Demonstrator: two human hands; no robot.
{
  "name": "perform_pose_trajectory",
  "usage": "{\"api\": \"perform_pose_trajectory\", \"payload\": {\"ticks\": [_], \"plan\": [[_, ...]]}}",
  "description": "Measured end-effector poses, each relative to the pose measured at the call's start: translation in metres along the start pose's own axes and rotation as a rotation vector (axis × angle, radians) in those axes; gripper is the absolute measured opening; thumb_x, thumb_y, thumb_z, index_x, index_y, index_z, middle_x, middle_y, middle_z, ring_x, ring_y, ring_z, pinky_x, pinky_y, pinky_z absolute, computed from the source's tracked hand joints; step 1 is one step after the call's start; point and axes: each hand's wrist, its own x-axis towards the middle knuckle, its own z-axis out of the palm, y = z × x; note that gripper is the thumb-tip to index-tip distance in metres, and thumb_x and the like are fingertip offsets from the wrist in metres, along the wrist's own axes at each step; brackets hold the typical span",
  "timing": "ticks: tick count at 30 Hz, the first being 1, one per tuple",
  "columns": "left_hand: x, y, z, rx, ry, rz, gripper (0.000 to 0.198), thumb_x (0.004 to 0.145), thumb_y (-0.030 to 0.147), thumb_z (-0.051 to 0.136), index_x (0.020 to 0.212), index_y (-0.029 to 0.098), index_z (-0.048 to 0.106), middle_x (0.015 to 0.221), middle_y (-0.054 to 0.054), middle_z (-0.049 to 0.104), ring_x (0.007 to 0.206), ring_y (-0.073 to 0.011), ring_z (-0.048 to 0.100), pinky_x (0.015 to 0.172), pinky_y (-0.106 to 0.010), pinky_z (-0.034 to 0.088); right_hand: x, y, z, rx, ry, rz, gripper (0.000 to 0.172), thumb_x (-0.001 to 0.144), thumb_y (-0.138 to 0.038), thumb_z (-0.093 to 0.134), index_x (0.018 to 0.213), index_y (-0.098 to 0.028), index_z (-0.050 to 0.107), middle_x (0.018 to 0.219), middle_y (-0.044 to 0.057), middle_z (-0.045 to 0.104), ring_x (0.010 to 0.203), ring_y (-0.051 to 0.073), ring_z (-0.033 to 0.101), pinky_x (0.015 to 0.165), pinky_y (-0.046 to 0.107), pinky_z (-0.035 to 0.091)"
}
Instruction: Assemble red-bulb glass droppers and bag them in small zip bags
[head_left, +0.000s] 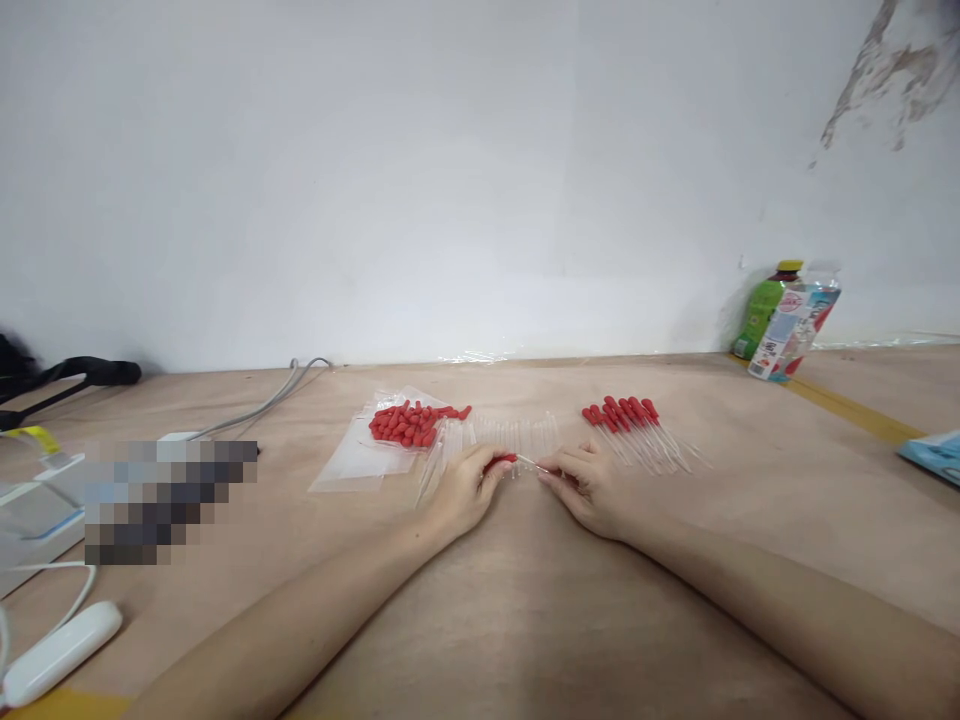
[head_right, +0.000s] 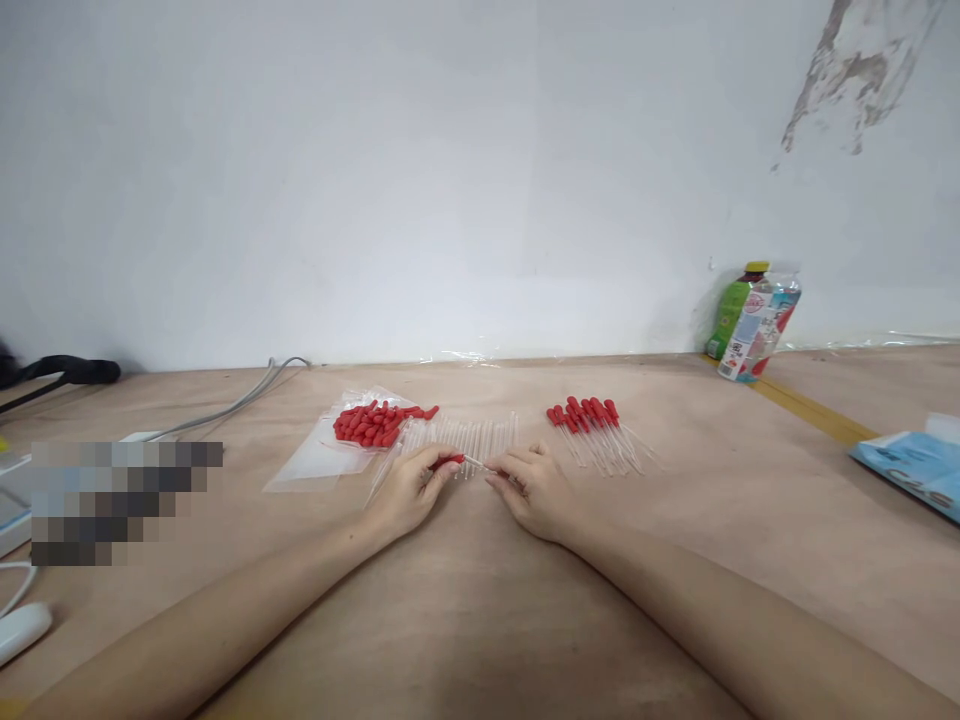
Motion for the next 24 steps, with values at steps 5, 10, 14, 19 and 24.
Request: {"api": "perform_pose_trajectory", "payload": {"ticks": [5, 10, 14, 19, 24], "plan": [[-0.001, -0.002, 0.0, -0.025, -0.05, 0.058, 0.013, 0.084, 0.018, 0.046, 0.087, 0.016, 0.058, 0.082, -0.003, 0.063, 0.077, -0.0133, 0.058, 0.07, -0.025, 0.046, -0.002, 0.012, -0.001, -0.012, -0.047, -0.107, 0.018, 0.084, -0.02, 0.044, 0.092, -0.018, 0.06, 0.071, 0.002, 0.061, 0.062, 0.01, 0.051, 0.066, 0.028, 0.029], [-0.002, -0.002, -0.001, 0.02, -0.144, 0.121, 0.014, 0.085, 0.019, 0.044, 0.088, 0.016, 0.057, 0.081, -0.003, 0.062, 0.075, -0.013, 0.057, 0.069, -0.024, 0.046, -0.001, 0.013, -0.007, -0.133, -0.053, -0.2, 0.021, 0.083, -0.016, 0.044, 0.093, -0.02, 0.062, 0.071, 0.002, 0.061, 0.059, 0.01, 0.048, 0.067, 0.029, 0.027], [-0.003, -0.002, 0.0, 0.059, -0.153, 0.154, 0.016, 0.086, 0.02, 0.042, 0.089, 0.015, 0.057, 0.081, -0.004, 0.061, 0.074, -0.013, 0.057, 0.069, -0.024, 0.046, -0.001, 0.01, -0.01, -0.216, -0.043, -0.244, 0.021, 0.082, -0.015, 0.044, 0.091, -0.019, 0.062, 0.069, 0.001, 0.06, 0.057, 0.01, 0.045, 0.065, 0.029, 0.025], [-0.003, -0.003, 0.001, 0.084, -0.135, 0.206, 0.017, 0.086, 0.023, 0.043, 0.092, 0.015, 0.057, 0.081, -0.005, 0.061, 0.075, -0.0135, 0.057, 0.069, -0.025, 0.047, 0.0, 0.007, -0.008, -0.242, -0.02, -0.252, 0.02, 0.084, -0.016, 0.041, 0.087, -0.016, 0.06, 0.065, 0.002, 0.057, 0.057, 0.011, 0.044, 0.063, 0.029, 0.026], [-0.004, -0.011, 0.002, 0.083, -0.04, 0.263, 0.017, 0.084, 0.025, 0.048, 0.097, 0.017, 0.057, 0.086, -0.004, 0.062, 0.078, -0.0129, 0.057, 0.072, -0.025, 0.047, 0.001, 0.01, -0.004, -0.248, 0.012, -0.266, 0.017, 0.084, -0.017, 0.041, 0.085, -0.013, 0.058, 0.072, 0.005, 0.057, 0.068, 0.014, 0.048, 0.066, 0.03, 0.033]]}}
